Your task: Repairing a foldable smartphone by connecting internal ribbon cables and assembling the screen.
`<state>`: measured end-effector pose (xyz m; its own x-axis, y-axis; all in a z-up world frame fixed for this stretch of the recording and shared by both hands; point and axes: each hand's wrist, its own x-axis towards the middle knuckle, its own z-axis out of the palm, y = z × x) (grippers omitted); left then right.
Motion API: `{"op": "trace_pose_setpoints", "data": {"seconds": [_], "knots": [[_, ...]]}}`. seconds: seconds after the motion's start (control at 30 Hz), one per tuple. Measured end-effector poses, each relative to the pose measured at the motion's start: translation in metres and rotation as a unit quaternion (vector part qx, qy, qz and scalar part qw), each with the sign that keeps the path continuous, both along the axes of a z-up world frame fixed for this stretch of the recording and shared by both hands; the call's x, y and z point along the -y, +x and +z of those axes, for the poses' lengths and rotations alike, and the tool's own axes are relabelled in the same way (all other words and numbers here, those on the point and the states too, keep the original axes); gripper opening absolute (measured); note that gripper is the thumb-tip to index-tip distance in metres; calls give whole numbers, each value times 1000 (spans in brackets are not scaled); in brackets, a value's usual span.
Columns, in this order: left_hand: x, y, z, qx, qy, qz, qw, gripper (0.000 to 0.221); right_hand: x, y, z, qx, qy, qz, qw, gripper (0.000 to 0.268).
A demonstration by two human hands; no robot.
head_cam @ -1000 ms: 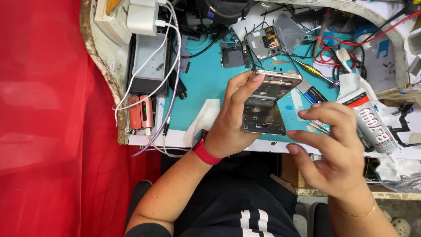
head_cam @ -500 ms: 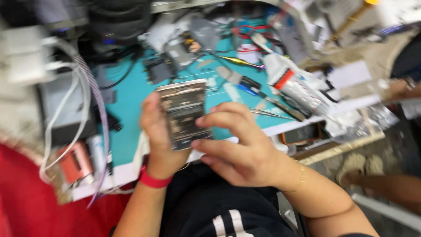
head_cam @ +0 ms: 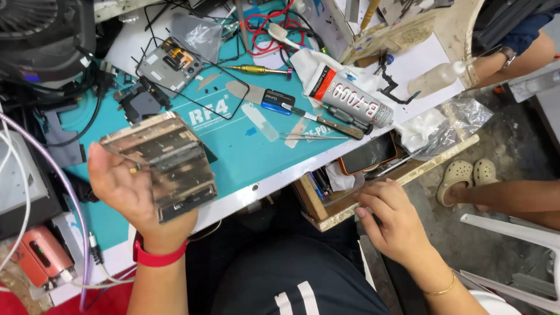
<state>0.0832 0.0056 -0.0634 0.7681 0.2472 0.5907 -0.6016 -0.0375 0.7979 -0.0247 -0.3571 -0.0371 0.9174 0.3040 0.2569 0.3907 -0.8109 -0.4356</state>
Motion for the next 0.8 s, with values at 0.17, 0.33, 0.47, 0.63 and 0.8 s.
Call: {"op": "trace_pose_setpoints", "data": {"seconds": [0.17, 0.33, 0.47, 0.63, 0.8], "knots": [[1, 5, 7, 7, -18, -1, 1000, 46, 7, -33, -9, 30, 13, -32, 999, 18], [-18, -7, -5, 26, 242, 75, 967, 70, 25, -73, -8, -30, 13, -62, 998, 17], [-25, -3, -7, 61, 249, 64, 965, 75, 42, -64, 11, -161, 2, -83, 983, 20], [-27, -7, -5, 25, 272, 75, 959, 46, 68, -11, 15, -166, -116, 19, 979, 96], [-7, -5, 20, 50, 225, 34, 972, 94, 76, 21, -7, -240, -226, 61, 942, 114]]}}
